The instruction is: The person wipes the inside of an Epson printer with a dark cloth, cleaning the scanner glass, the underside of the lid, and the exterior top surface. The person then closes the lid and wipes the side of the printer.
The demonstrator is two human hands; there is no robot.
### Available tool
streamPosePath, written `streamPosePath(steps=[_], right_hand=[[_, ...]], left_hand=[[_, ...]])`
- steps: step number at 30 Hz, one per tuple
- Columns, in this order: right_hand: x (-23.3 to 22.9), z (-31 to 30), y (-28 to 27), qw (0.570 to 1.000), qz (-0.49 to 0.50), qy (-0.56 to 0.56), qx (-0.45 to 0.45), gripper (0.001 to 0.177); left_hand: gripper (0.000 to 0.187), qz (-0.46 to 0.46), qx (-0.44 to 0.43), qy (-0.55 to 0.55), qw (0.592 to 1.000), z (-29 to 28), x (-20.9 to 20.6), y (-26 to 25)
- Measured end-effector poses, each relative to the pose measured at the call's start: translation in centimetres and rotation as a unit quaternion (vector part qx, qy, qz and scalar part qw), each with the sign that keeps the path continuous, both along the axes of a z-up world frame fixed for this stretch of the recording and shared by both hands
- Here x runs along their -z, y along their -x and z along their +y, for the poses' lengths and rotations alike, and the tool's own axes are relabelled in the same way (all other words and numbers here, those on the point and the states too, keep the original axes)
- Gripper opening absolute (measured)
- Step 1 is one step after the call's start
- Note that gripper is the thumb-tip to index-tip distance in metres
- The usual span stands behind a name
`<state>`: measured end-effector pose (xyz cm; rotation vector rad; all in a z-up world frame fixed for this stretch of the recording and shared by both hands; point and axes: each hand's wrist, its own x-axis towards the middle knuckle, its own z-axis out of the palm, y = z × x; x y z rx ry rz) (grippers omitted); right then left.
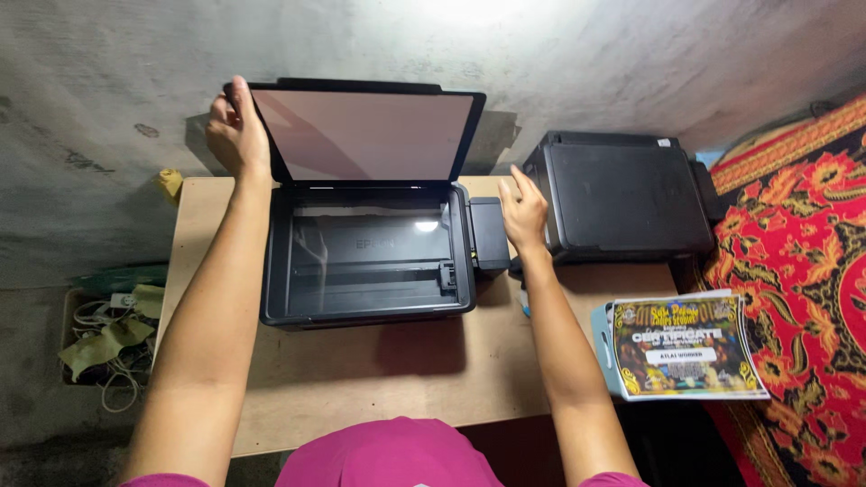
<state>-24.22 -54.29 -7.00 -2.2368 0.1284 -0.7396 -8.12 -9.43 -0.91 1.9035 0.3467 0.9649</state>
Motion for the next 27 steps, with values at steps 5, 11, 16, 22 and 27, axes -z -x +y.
streamPosePath(steps=[5, 11, 16, 22, 27], right_hand=[[-6.6, 6.6, -5.7, 0.993, -0.026, -0.107, -0.042, 0.069], [-7.4, 10.0, -3.6, 0.971, -0.009, -0.238, -0.016, 0.07], [-4.7, 11.6, 2.6, 0.979, -0.054, -0.192, 0.033, 0.065], [-0.8, 13.1, 8.1, 0.964, -0.067, -0.241, 0.089, 0.047], [2.2, 13.7, 11.8, 0.953, -0.066, -0.28, 0.09, 0.044]], left_hand=[[0.062, 0.023, -0.006, 0.044, 0.999, -0.2, -0.3, 1.8], [0.054, 0.008, 0.025, 0.089, 0.996, -0.1, -0.4, 6.5], [0.038, -0.058, 0.023, 0.087, 0.994, -1.0, 1.2, 13.0], [0.036, -0.025, 0.021, 0.114, 0.993, -0.8, 4.3, 20.2], [0.041, 0.026, 0.063, 0.232, 0.97, 0.1, 6.6, 24.3]])
